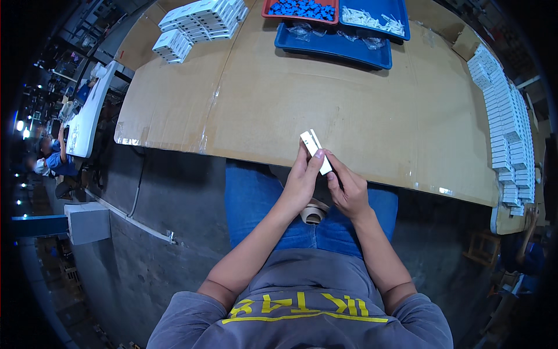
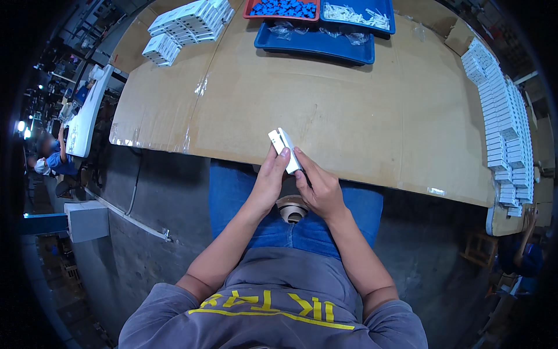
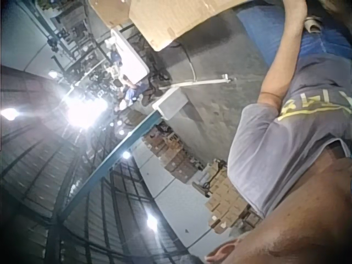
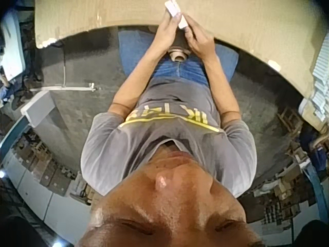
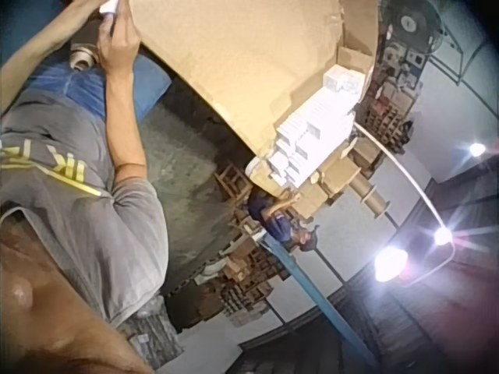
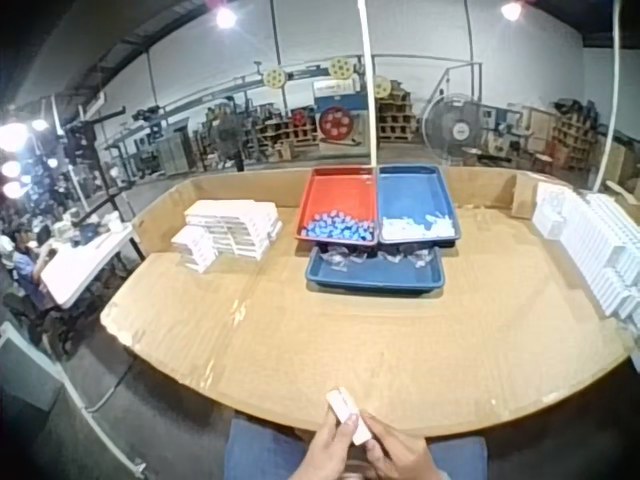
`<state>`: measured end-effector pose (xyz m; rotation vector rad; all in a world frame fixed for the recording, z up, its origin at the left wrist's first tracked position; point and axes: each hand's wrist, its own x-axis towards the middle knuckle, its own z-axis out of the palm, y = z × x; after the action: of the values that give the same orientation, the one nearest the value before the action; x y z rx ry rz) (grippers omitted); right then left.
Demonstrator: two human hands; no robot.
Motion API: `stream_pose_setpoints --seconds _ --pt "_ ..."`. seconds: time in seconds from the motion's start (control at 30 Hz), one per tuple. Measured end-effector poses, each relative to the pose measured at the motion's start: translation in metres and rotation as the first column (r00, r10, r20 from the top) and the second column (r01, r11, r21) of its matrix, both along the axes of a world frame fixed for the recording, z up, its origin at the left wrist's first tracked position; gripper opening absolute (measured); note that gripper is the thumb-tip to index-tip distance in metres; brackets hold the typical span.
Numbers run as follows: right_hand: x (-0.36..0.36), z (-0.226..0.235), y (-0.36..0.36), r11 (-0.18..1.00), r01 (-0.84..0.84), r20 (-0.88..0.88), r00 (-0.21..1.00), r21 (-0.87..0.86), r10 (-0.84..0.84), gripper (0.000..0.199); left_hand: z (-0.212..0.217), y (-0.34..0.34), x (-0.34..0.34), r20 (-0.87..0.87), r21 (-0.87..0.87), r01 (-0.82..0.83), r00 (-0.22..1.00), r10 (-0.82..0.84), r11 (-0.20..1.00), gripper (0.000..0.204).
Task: Assembling and packing small electronic components into individual white boxes at a factory workstation.
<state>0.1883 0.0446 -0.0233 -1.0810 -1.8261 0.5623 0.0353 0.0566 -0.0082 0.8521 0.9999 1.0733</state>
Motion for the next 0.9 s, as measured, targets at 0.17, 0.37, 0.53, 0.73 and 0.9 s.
stream_pose_setpoints --seconds 0.17,0.37,0.53,0.73,0.9 --pt "0.001 -0.002 -0.002 0.998 0.02 0.049 0.999 0.067 -0.023 0.038 0.0 0.0 0.002 0.016 0.025 0.025 1.0 -0.026 0.999 0.062" --pt "-0.003 -0.005 -0.004 0.994 0.047 0.068 0.996 0.102 -0.054 0.037 0.002 -0.002 0.004 0.033 0.004 -0.005 0.999 0.005 1.0 0.051" --pt "-0.004 -0.005 -0.007 0.993 0.058 0.069 0.996 0.1 -0.065 0.035 -0.002 -0.003 0.005 0.063 -0.029 -0.038 0.997 0.04 0.999 0.045" --pt "-0.004 -0.002 -0.004 0.998 0.051 0.033 0.998 -0.049 -0.049 0.035 0.001 0.007 -0.004 -0.075 -0.033 -0.068 0.995 0.066 0.997 0.047" --pt "-0.001 0.007 0.004 0.872 -0.164 -0.469 0.88 -0.461 -0.082 0.038 0.014 0.02 -0.03 -0.056 -0.257 0.098 0.992 -0.116 0.961 0.057"
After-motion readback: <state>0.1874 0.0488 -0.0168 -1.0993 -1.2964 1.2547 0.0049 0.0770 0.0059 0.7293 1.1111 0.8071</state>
